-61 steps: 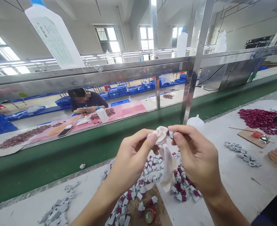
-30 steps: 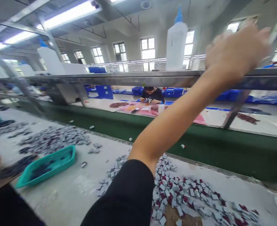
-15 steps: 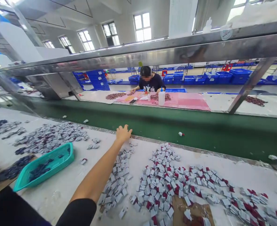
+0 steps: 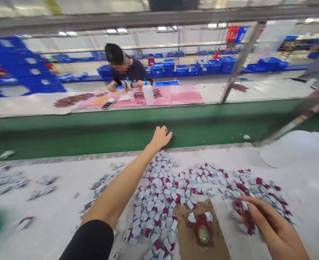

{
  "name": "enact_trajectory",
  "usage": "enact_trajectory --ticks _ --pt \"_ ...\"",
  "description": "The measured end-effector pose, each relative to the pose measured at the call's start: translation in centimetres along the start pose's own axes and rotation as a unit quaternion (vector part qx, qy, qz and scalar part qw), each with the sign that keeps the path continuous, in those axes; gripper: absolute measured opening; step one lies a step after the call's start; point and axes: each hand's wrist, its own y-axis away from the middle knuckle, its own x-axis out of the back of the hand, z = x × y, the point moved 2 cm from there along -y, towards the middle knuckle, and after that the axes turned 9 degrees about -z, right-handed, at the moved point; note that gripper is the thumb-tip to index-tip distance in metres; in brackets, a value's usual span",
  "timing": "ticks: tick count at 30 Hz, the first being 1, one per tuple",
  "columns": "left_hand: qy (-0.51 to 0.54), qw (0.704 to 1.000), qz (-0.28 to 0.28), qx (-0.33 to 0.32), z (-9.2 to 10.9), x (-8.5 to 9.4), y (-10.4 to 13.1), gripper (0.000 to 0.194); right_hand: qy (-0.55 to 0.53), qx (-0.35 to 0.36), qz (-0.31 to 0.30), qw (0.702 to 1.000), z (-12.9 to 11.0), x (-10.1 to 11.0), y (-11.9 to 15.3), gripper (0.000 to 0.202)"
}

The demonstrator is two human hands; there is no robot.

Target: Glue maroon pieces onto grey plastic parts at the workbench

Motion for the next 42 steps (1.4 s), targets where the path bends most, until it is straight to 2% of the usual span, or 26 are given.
enact_trajectory --ticks 3,7,10,13,16,18,20,22,25,28,32,34,36,38,42 --pt "-0.017 1.000 -0.004 -0.012 2.9 -1.4 0.0 0.047 0.084 0.025 0.044 0.995 -1.7 2.4 -1.6 0.050" --pt "-0.019 0.999 -0.021 -0.037 4.7 -1.2 -0.1 0.047 0.221 0.067 0.086 0.969 -2.5 5.8 -4.7 0.042" --pt "-0.009 0.995 -0.044 -0.093 6.8 -1.0 2.0 0.043 0.278 0.085 0.068 0.954 -2.0 6.1 -6.7 0.038" --pt "0.012 0.977 -0.083 -0.196 10.1 -2.2 7.0 0.018 0.297 0.092 0.028 0.950 -1.4 4.9 -7.8 0.037" --pt "0.030 0.933 -0.140 -0.330 13.5 -4.8 13.7 0.010 0.320 0.090 -0.009 0.943 -1.1 3.8 -8.0 0.038" --pt "0.026 0.904 -0.159 -0.396 15.0 -6.7 17.8 0.003 0.335 0.089 -0.016 0.938 -1.5 3.7 -8.2 0.041" --pt "0.013 0.886 -0.163 -0.433 15.7 -8.2 20.7 0.005 0.346 0.097 -0.021 0.933 -2.6 3.6 -8.9 0.044" --pt "0.001 0.877 -0.162 -0.452 15.5 -8.9 22.2 0.014 0.349 0.125 -0.048 0.928 -4.2 2.9 -10.3 0.046" --pt "-0.001 0.868 -0.160 -0.470 14.4 -8.4 22.2 0.022 0.344 0.188 -0.138 0.910 -6.8 0.1 -13.5 0.043" --pt "-0.009 0.882 -0.151 -0.446 12.3 -6.6 20.0 0.015 0.341 0.237 -0.244 0.877 -8.3 -3.7 -16.5 0.040" --pt "-0.043 0.944 -0.105 -0.309 7.8 -4.2 14.7 0.031 0.355 0.253 -0.328 0.838 -8.8 -7.2 -18.6 0.032" --pt "-0.058 0.966 -0.088 -0.235 5.3 -3.6 12.2 0.035 0.362 0.246 -0.341 0.832 -9.0 -7.9 -19.2 0.024" --pt "-0.064 0.976 -0.088 -0.190 3.3 -3.4 10.5 0.033 0.364 0.234 -0.344 0.834 -9.4 -8.5 -19.9 0.017" --pt "-0.063 0.978 -0.099 -0.173 1.9 -3.3 9.7 0.027 0.362 0.215 -0.330 0.845 -10.1 -9.3 -20.9 0.017" --pt "-0.051 0.977 -0.110 -0.174 0.9 -3.1 9.7 0.024 0.350 0.170 -0.275 0.880 -11.9 -12.6 -24.1 0.037"
